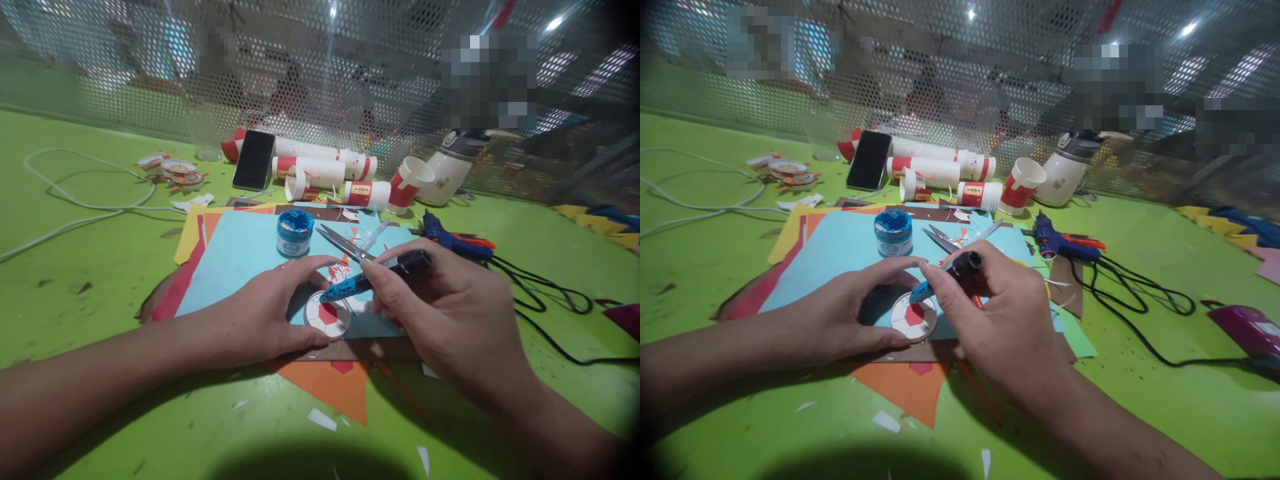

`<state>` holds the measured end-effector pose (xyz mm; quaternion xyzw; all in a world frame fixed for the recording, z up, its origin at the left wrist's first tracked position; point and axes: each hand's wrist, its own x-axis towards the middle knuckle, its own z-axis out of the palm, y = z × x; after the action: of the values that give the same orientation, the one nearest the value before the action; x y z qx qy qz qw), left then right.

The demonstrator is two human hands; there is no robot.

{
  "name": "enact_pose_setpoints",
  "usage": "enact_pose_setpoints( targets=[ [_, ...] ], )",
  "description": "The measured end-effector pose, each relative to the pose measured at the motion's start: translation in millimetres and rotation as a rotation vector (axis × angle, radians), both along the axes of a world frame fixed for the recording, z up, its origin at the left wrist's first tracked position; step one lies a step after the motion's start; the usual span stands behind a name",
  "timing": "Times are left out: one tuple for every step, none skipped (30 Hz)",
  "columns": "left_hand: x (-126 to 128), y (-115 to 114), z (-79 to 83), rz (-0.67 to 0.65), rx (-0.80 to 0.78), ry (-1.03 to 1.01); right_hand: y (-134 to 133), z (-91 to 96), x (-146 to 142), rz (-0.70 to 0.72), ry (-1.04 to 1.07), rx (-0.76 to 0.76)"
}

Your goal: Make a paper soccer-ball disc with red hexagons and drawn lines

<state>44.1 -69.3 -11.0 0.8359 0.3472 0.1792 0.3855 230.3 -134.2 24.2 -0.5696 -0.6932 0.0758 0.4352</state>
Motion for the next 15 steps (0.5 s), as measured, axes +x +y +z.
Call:
enact_pose_setpoints(
  targets=[
    [0.1, -0.1, 0.1, 0.002, -0.005, -0.001, -0.2, 0.1, -0.3, 0.005, 0.009, -0.004],
    [0.1, -0.3, 0.2, 0.005, -0.009, -0.002, -0.3, 0.3, -0.6, 0.009, 0.018, -0.007],
    [0.1, -0.4, 0.3, 0.008, -0.011, -0.003, -0.3, 0.4, -0.9, 0.009, 0.023, -0.006],
    [0.1, -0.4, 0.4, 0.010, -0.009, -0.007, -0.2, 0.4, -1.2, 0.010, 0.024, -0.006],
    [0.1, -0.4, 0.3, 0.009, -0.008, -0.011, 0.1, 0.4, -1.4, 0.009, 0.019, -0.007],
    [0.0, -0.3, 0.2, 0.006, -0.006, -0.015, 0.3, 0.3, -1.5, 0.008, 0.011, -0.006],
    [0.0, -0.1, 0.1, 0.003, -0.006, -0.019, 0.6, 0.1, -1.5, 0.005, 0.001, -0.004],
    [0.0, 0.2, -0.1, 0.000, -0.005, -0.020, 0.8, -0.3, -1.5, 0.000, -0.011, 0.000],
    [0.1, 0.5, -0.2, -0.005, -0.004, -0.018, 0.8, -0.7, -1.6, -0.007, -0.026, 0.009],
    [0.1, 0.8, -0.4, -0.008, -0.002, -0.015, 0.6, -1.2, -1.8, -0.017, -0.039, 0.023],
    [0.2, 1.1, -0.6, -0.011, 0.003, -0.011, 0.3, -1.7, -2.2, -0.023, -0.053, 0.037],
    [0.2, 1.3, -0.9, -0.011, 0.012, -0.009, -0.3, -2.2, -2.8, -0.022, -0.070, 0.052],
    [0.1, 1.5, -1.1, -0.011, 0.020, -0.008, -1.0, -2.8, -3.6, -0.020, -0.088, 0.064],
    [0.0, 1.7, -1.3, -0.012, 0.027, -0.009, -1.8, -3.3, -4.5, -0.016, -0.107, 0.076],
    [-0.1, 1.8, -1.4, -0.013, 0.030, -0.012, -2.6, -3.9, -5.4, -0.014, -0.122, 0.085]
  ],
)
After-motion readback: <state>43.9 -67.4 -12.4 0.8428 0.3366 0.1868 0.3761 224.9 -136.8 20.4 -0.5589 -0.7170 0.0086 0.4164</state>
